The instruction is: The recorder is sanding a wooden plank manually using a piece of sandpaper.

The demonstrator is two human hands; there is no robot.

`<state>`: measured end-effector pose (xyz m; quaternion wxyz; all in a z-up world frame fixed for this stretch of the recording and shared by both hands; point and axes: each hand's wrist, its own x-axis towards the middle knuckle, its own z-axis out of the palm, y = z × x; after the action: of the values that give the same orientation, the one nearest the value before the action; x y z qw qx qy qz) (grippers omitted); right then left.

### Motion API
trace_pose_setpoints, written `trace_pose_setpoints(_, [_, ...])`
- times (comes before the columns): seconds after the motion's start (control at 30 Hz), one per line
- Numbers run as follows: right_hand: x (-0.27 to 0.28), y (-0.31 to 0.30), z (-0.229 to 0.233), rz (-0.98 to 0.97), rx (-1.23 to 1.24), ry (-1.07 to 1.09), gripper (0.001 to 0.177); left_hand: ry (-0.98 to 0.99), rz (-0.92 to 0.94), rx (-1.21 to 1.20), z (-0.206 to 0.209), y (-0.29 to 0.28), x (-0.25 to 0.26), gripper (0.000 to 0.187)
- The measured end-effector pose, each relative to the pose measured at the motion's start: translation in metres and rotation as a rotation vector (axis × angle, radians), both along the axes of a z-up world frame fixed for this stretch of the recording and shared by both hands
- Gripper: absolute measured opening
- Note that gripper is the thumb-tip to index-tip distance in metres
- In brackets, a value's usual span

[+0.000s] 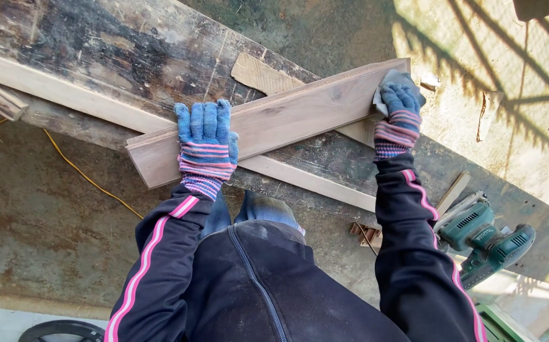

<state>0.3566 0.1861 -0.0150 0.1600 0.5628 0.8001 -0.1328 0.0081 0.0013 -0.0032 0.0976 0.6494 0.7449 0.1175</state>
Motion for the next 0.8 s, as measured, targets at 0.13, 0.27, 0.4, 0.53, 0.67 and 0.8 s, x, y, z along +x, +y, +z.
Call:
trace_pose_setpoints(0.13, [-0.049,-0.061,-0.027,-0.14,0.092,0.588,0.05,0.001,0.006,-0.017,0.001,0.004,-0.002,0.078])
trace_pose_setpoints(0.27, [-0.106,-0.119,0.013,0.441,0.257,0.444,0.062,-0.01,-0.004,-0.01,0.003,0.001,-0.001,0.077])
trace_pose_setpoints(0.4, [-0.027,-0.052,0.0,0.535,0.202,0.501,0.061,-0.017,-0.019,0.004,-0.001,0.003,-0.002,0.077])
trace_pose_setpoints(0.53, [-0.02,-0.038,0.011,0.252,0.331,0.52,0.06,-0.002,-0.004,0.005,-0.001,0.002,-0.001,0.077])
trace_pose_setpoints(0.67, [-0.123,-0.12,0.022,0.429,0.142,0.487,0.062,-0.002,-0.001,0.014,-0.009,0.0,0.001,0.078])
trace_pose_setpoints(0.8, [-0.111,-0.099,0.022,0.592,0.072,0.514,0.058,0.023,-0.004,0.014,-0.024,-0.004,-0.004,0.081])
